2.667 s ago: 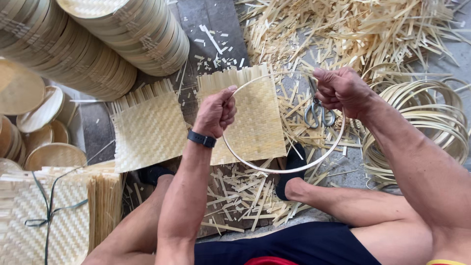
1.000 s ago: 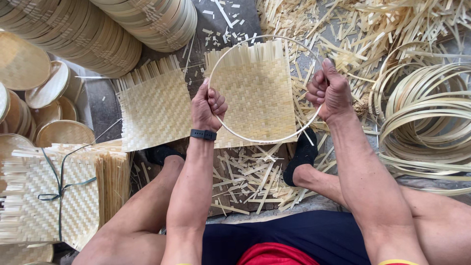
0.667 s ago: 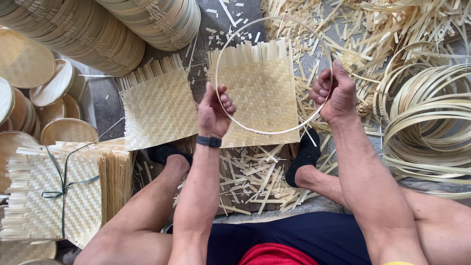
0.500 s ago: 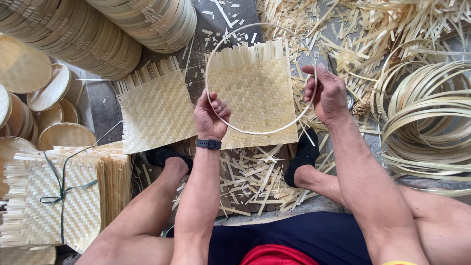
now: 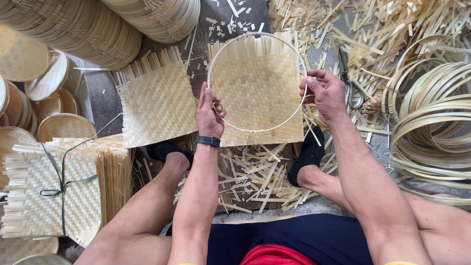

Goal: The person constructs bamboo trays by weaving strips onto circular frames, trimming excess material with shears, and assembling the components by hand.

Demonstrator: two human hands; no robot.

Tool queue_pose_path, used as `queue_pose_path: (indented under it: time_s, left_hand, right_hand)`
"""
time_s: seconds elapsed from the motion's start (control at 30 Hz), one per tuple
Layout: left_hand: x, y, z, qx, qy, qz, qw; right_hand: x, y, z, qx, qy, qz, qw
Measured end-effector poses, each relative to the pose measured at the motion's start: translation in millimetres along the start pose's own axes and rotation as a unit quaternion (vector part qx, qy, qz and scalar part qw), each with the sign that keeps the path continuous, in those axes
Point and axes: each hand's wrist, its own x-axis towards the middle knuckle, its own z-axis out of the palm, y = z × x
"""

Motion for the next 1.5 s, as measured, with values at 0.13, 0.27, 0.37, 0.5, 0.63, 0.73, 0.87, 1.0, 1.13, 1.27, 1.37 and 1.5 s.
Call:
queue_pose_path:
  time_s: [0.13, 0.27, 0.37, 0.5, 0.63, 0.73, 0.87, 1.0, 1.13, 1.27, 1.37, 1.5]
  left_hand:
    - [32.6, -42.5, -42.9, 0.298, 0.087, 0.122, 0.943]
    - [60.7, -55.5, -72.5, 0.53, 0.11, 0.172, 0.823]
    - [65.8, -52.7, -67.7, 0.613, 0.12, 0.125, 0.771]
    - [62.6, -48.0, -59.4, 0.622, 0.126, 0.094, 0.767]
    - [63.8, -42.0, -62.8, 0.649, 0.099, 0.094, 0.748]
    - [69.7, -47.7, -73.7, 0.641, 0.103, 0.084, 0.756]
    - [79.1, -56.4, -83.9, 0.624, 0.11, 0.097, 0.768]
    - [85.6, -62.5, -90.4, 0.631, 0.116, 0.088, 0.762]
    - [92.3, -65.0, -99.1, 0.636, 0.082, 0.12, 0.758]
    - [100.4, -64.0, -100.8, 0.646, 0.073, 0.107, 0.752]
    - [108.3, -67.4, -103.8, 0.627, 0.093, 0.064, 0.771]
    - [118.4, -68.5, -111.9, 0.558, 0.098, -0.013, 0.824]
  right_hand:
    - [22.7, 43.9, 2.6, -0.186, 0.087, -0.001, 0.979]
    - [43.4, 89.3, 4.8, -0.396, 0.118, -0.002, 0.911]
    - [47.1, 104.8, 4.2, -0.424, 0.123, -0.007, 0.898]
    - [42.0, 103.1, 0.4, -0.396, 0.121, 0.05, 0.909]
    - [42.1, 104.8, 2.2, -0.449, 0.105, -0.019, 0.887]
    - [45.4, 117.6, 1.4, -0.432, 0.116, 0.02, 0.894]
    - [53.9, 126.7, -1.8, -0.448, 0.114, -0.014, 0.887]
    - [58.2, 131.2, -3.0, -0.438, 0.12, -0.006, 0.891]
    - [52.4, 134.0, -7.3, -0.424, 0.122, -0.018, 0.897]
    - [53.9, 136.3, -6.0, -0.434, 0.134, 0.02, 0.891]
    - [60.1, 141.3, -8.5, -0.446, 0.133, 0.062, 0.883]
    - [63.9, 148.7, -15.8, -0.441, 0.116, 0.065, 0.888]
